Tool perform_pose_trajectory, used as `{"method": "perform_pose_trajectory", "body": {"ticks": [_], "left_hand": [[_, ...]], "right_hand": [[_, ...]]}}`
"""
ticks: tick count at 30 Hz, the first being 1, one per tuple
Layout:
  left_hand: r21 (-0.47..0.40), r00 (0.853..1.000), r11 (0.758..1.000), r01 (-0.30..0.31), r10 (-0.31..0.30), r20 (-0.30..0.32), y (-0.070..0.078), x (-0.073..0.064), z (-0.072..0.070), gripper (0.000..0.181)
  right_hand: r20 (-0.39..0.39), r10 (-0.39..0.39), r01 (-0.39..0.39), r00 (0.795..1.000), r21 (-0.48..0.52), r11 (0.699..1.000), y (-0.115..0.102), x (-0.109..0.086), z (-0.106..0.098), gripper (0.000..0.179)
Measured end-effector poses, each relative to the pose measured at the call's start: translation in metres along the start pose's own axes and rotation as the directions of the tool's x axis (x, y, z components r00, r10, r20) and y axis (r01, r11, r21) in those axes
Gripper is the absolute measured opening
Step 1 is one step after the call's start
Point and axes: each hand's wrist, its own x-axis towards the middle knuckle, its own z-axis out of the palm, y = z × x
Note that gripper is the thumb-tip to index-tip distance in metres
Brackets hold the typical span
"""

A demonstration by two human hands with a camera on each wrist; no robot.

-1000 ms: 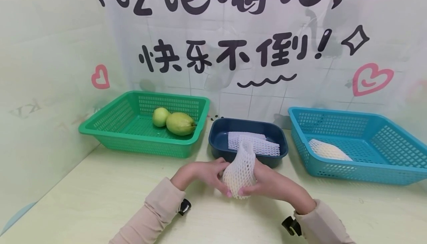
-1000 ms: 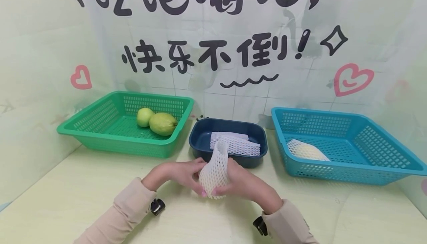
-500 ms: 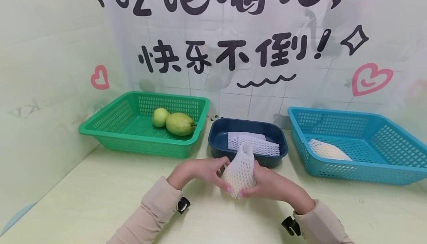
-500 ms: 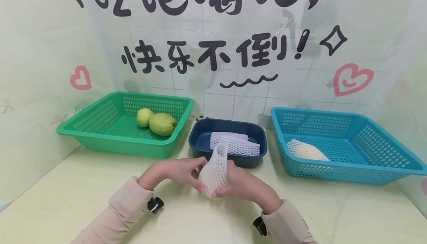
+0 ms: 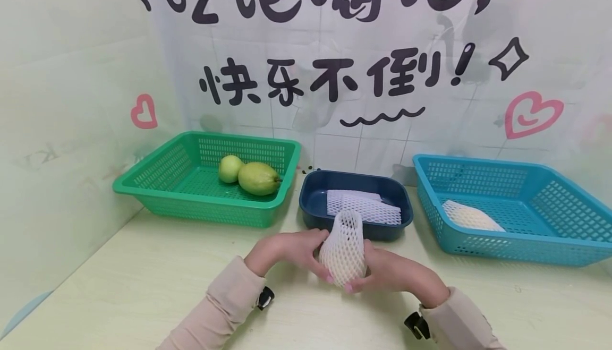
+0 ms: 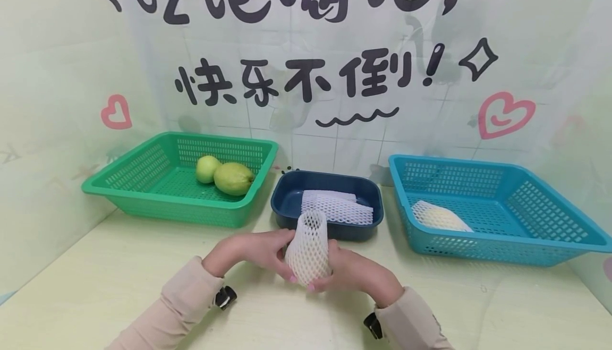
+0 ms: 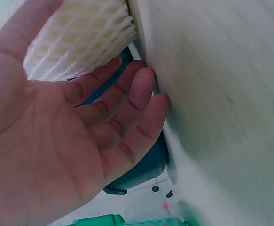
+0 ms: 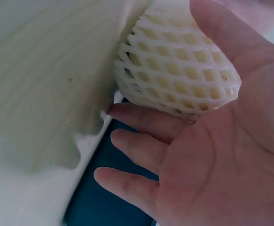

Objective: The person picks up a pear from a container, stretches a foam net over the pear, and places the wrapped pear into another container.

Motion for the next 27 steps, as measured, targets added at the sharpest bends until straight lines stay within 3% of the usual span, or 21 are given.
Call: {"method": "perform_pose_trajectory", "body": {"ticks": [5, 11, 17, 21, 24, 27], "left_hand": [[0.005, 1.000, 1.000, 0.019, -0.019, -0.016, 0.001, 0.001, 0.000, 0.064], [-0.113, 0.999, 0.993, -0.044, 0.044, -0.005, -0.003, 0.003, 0.000, 0.048], [-0.280, 0.991, 0.952, -0.124, 0.132, 0.009, -0.004, 0.002, -0.006, 0.030], [-0.361, 0.975, 0.911, -0.201, 0.223, 0.019, -0.001, 0.001, -0.009, 0.030], [-0.404, 0.968, 0.890, -0.210, 0.247, 0.041, 0.001, 0.000, -0.009, 0.038], [-0.402, 0.971, 0.897, -0.185, 0.231, 0.069, 0.002, -0.001, -0.009, 0.038]], "right_hand": [[-0.007, -0.015, 0.014, 1.000, -0.017, 1.000, 0.004, 0.001, -0.001, 0.087], [-0.038, 0.002, -0.003, 0.999, -0.031, 1.000, 0.002, -0.002, -0.012, 0.086], [-0.114, -0.070, 0.072, 0.991, 0.014, 0.997, -0.002, -0.011, -0.025, 0.086], [-0.174, -0.126, 0.137, 0.977, 0.053, 0.989, -0.007, -0.013, -0.025, 0.092], [-0.232, -0.139, 0.153, 0.963, 0.043, 0.987, -0.010, -0.012, -0.024, 0.091], [-0.251, -0.125, 0.133, 0.960, 0.015, 0.991, -0.011, -0.013, -0.026, 0.089]]}}
